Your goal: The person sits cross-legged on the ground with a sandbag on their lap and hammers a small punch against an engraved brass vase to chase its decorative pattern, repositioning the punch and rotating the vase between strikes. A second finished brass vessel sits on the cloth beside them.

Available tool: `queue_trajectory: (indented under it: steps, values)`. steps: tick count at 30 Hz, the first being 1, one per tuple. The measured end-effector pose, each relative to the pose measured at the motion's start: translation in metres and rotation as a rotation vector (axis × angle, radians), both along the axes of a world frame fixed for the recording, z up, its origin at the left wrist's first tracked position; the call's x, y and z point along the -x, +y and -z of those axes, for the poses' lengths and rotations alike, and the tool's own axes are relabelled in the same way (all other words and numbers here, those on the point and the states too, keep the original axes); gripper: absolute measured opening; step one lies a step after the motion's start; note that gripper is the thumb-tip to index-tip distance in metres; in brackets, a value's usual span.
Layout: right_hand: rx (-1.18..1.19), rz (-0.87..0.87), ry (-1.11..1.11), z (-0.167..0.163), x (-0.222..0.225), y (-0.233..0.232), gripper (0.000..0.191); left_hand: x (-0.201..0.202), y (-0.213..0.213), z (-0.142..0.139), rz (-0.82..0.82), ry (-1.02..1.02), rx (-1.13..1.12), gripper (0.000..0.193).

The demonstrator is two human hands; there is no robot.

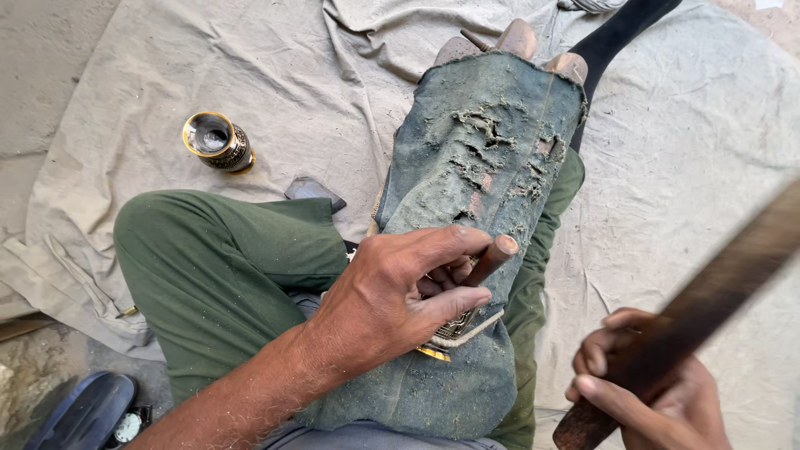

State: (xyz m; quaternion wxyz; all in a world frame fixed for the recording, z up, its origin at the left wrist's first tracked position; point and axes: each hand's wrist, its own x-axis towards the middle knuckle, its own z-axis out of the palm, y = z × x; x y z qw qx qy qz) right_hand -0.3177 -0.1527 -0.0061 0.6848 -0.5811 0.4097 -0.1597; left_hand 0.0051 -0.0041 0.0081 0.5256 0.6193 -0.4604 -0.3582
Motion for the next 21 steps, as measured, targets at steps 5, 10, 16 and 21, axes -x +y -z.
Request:
queue_trajectory:
  steps: [5, 10, 16, 21]
  values:
    - [0.083, 0.082, 0.469, -0.001, -0.009, -0.013, 0.056, 0.005, -0.007, -0.008, 0.011, -0.081, -0.035, 0.042]
    - [0.824, -0.200, 0.546, -0.027, -0.018, -0.022, 0.039, 0.014, -0.007, -0.009, -0.074, -0.172, -0.095, 0.046]
    - [0.980, -0.248, 0.718, -0.051, -0.047, -0.041, 0.053, 0.032, 0.002, -0.011, -0.161, -0.397, -0.032, 0.044]
    - [0.970, -0.374, 0.809, -0.063, -0.070, -0.047, 0.054, 0.033, 0.003, -0.009, -0.191, -0.440, -0.081, 0.050]
